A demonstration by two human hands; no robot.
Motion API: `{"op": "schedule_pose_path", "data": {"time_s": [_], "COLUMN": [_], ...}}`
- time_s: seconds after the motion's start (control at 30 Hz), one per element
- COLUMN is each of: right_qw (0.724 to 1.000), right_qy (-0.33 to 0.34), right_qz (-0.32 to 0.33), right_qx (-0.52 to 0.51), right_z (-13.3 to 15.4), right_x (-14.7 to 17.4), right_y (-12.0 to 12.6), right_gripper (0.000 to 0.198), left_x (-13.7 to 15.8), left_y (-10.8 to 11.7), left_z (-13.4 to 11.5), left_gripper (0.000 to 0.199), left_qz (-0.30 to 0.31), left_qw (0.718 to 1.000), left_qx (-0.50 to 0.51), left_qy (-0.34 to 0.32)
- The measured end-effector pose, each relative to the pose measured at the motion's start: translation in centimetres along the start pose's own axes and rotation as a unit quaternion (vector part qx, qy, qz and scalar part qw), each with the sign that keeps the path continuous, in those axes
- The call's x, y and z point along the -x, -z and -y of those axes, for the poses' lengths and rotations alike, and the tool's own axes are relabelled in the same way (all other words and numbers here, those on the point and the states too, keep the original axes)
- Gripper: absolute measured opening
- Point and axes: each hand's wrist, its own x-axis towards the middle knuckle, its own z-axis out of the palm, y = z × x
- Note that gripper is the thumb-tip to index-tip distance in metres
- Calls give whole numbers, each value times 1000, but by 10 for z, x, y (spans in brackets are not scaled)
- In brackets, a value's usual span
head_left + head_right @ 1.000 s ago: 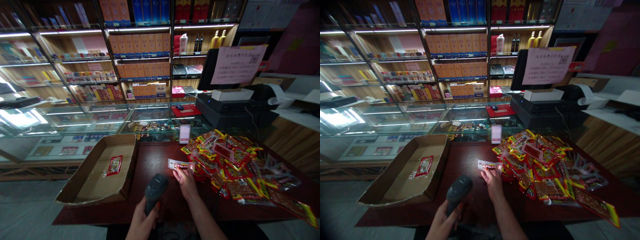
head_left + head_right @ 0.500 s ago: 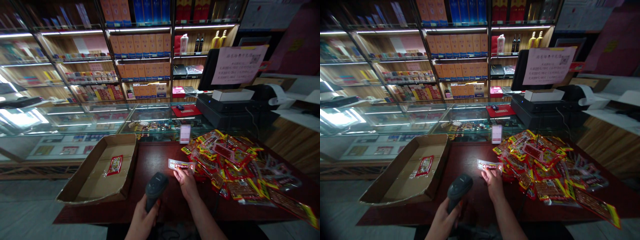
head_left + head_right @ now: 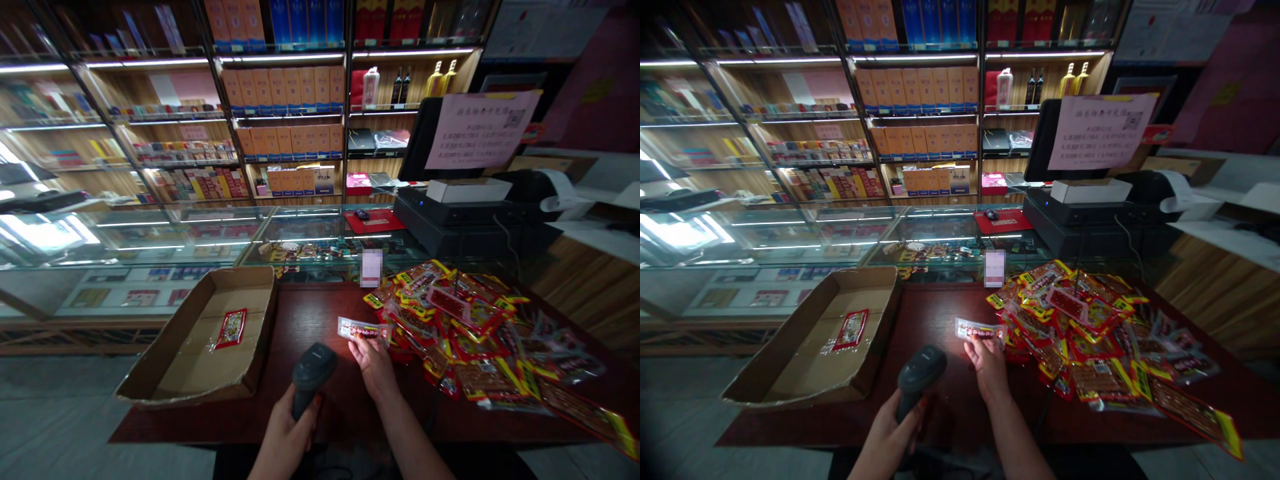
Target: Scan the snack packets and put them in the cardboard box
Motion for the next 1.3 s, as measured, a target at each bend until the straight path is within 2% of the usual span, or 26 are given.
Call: {"op": "schedule_pose_path", "data": {"time_s": [0.43,0.63,1.03,1.3], "right_qw": [1000,1000,1000,1000], "right_qy": [-7,-10,-5,-8], "right_qz": [-5,2,5,6], "right_qx": [-12,-9,-10,-15], "right_z": [6,6,7,8], "right_x": [3,4,5,5], "right_y": [-5,-6,-5,-5], "right_gripper": [27,24,26,31], "left_x": [-6,-6,-14,-15], "left_y": [-12,-11,-16,-17], "left_z": [-3,-8,3,4], "left_gripper": [48,42,32,37], "left_qz": [5,2,15,10], "left_qw": [1000,1000,999,1000], "left_qx": [3,-2,13,8], "left_qy": [-2,-6,-26,-27]}}
